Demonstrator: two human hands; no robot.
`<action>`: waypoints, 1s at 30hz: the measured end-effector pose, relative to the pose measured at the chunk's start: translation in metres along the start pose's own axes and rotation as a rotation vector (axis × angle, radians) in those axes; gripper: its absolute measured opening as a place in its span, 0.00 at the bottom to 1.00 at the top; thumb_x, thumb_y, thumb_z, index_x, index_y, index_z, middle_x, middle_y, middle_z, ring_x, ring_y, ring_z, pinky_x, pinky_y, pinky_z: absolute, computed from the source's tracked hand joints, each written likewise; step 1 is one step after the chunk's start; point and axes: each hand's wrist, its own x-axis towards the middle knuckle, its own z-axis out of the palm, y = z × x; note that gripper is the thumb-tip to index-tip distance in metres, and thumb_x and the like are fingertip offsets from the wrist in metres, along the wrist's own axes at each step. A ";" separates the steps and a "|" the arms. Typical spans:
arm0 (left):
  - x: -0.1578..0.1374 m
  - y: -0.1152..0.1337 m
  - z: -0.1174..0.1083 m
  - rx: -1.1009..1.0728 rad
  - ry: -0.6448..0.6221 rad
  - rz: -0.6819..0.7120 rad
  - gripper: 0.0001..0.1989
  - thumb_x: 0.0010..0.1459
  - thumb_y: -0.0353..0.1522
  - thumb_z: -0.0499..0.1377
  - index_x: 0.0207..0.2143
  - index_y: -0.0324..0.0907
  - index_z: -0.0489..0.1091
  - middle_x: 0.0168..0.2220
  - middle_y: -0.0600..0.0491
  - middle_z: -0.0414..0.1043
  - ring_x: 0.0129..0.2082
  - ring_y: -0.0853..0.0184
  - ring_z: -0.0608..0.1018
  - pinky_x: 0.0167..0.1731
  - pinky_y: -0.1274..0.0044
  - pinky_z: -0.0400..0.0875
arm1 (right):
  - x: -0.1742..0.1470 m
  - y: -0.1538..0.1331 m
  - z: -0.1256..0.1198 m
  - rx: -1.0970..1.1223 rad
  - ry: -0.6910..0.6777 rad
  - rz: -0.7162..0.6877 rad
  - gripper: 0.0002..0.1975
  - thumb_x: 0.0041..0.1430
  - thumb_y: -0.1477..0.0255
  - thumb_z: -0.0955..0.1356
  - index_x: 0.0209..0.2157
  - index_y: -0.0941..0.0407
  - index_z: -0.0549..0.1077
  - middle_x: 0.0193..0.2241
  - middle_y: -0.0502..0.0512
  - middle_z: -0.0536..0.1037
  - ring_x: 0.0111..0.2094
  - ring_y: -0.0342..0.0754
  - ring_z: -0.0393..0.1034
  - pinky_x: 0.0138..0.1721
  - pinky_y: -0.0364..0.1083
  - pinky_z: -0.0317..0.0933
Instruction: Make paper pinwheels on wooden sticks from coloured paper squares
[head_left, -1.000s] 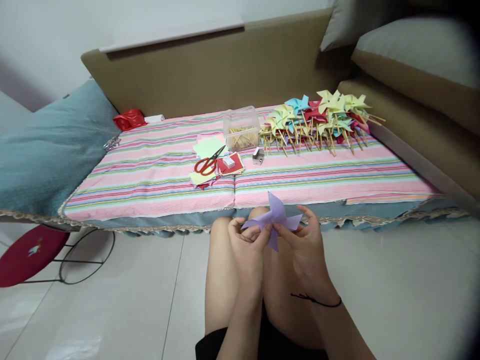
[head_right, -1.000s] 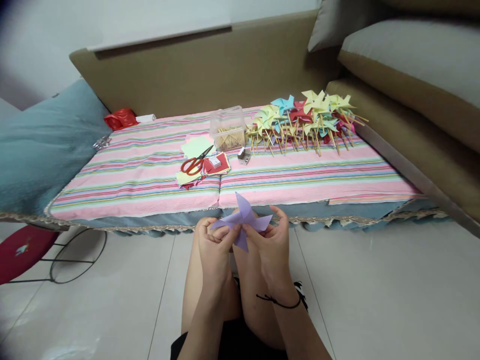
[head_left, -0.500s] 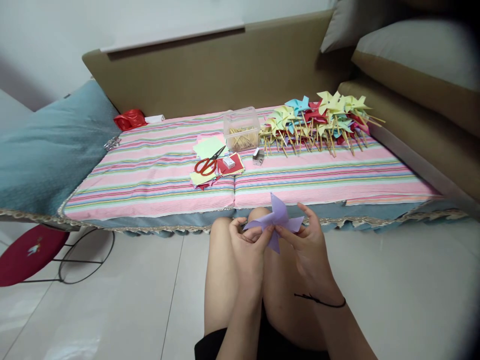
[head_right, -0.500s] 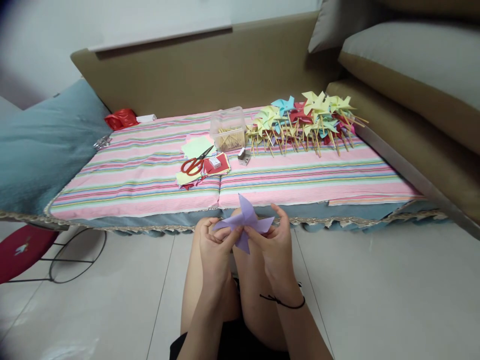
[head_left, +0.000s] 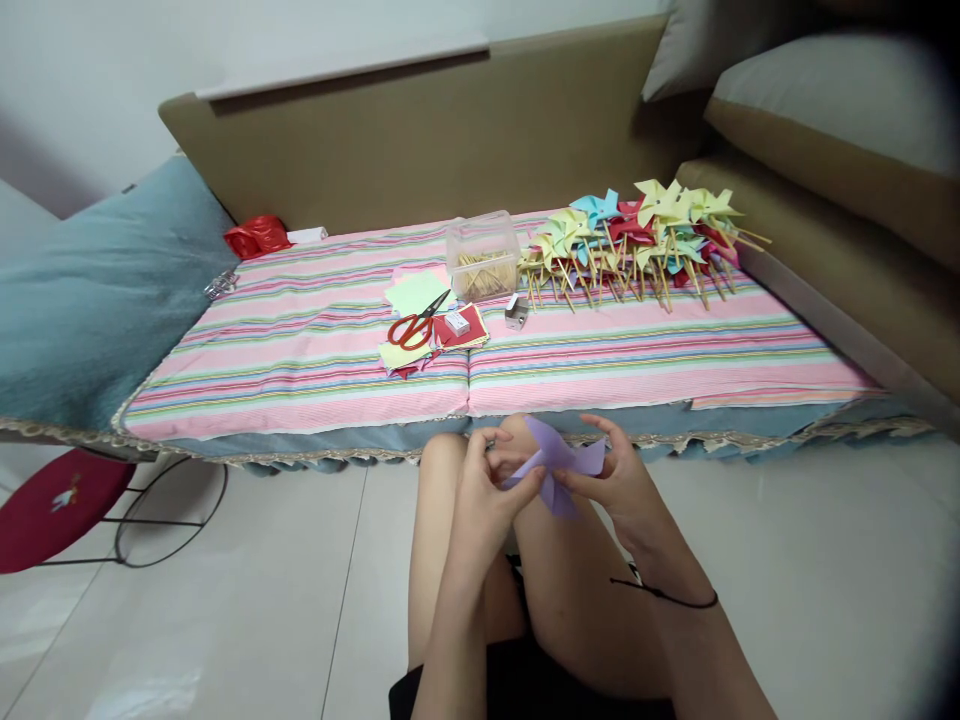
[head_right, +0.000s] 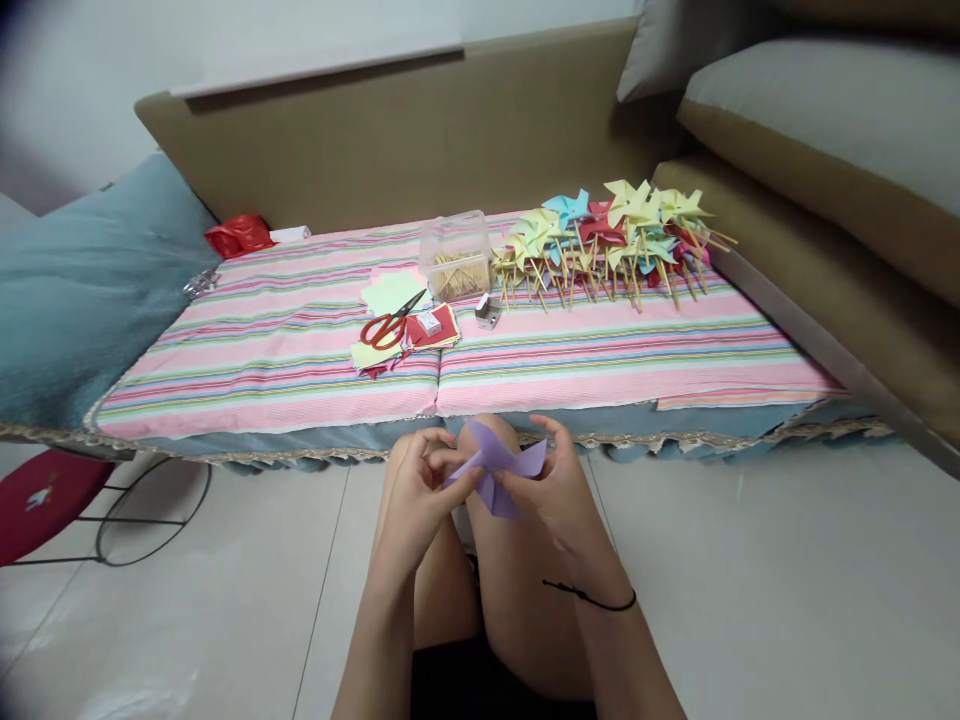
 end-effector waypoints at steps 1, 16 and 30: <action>0.000 -0.001 0.000 0.018 -0.007 -0.006 0.20 0.47 0.28 0.63 0.39 0.43 0.56 0.26 0.55 0.76 0.28 0.70 0.77 0.32 0.78 0.68 | -0.001 0.000 0.000 -0.024 -0.024 0.006 0.41 0.38 0.69 0.78 0.53 0.49 0.58 0.22 0.44 0.74 0.23 0.49 0.71 0.26 0.47 0.64; 0.005 -0.013 0.000 -0.170 0.134 -0.077 0.27 0.43 0.28 0.65 0.37 0.45 0.49 0.20 0.58 0.75 0.18 0.72 0.74 0.24 0.81 0.66 | 0.000 -0.009 0.015 0.123 -0.075 0.052 0.41 0.38 0.69 0.78 0.52 0.50 0.56 0.26 0.47 0.80 0.27 0.46 0.74 0.31 0.44 0.66; 0.020 -0.024 -0.004 -0.131 0.103 -0.096 0.25 0.45 0.29 0.64 0.39 0.45 0.50 0.21 0.57 0.75 0.19 0.71 0.75 0.24 0.80 0.66 | 0.020 -0.002 0.019 0.060 -0.071 0.082 0.40 0.37 0.69 0.78 0.49 0.50 0.55 0.24 0.47 0.79 0.24 0.46 0.73 0.28 0.44 0.65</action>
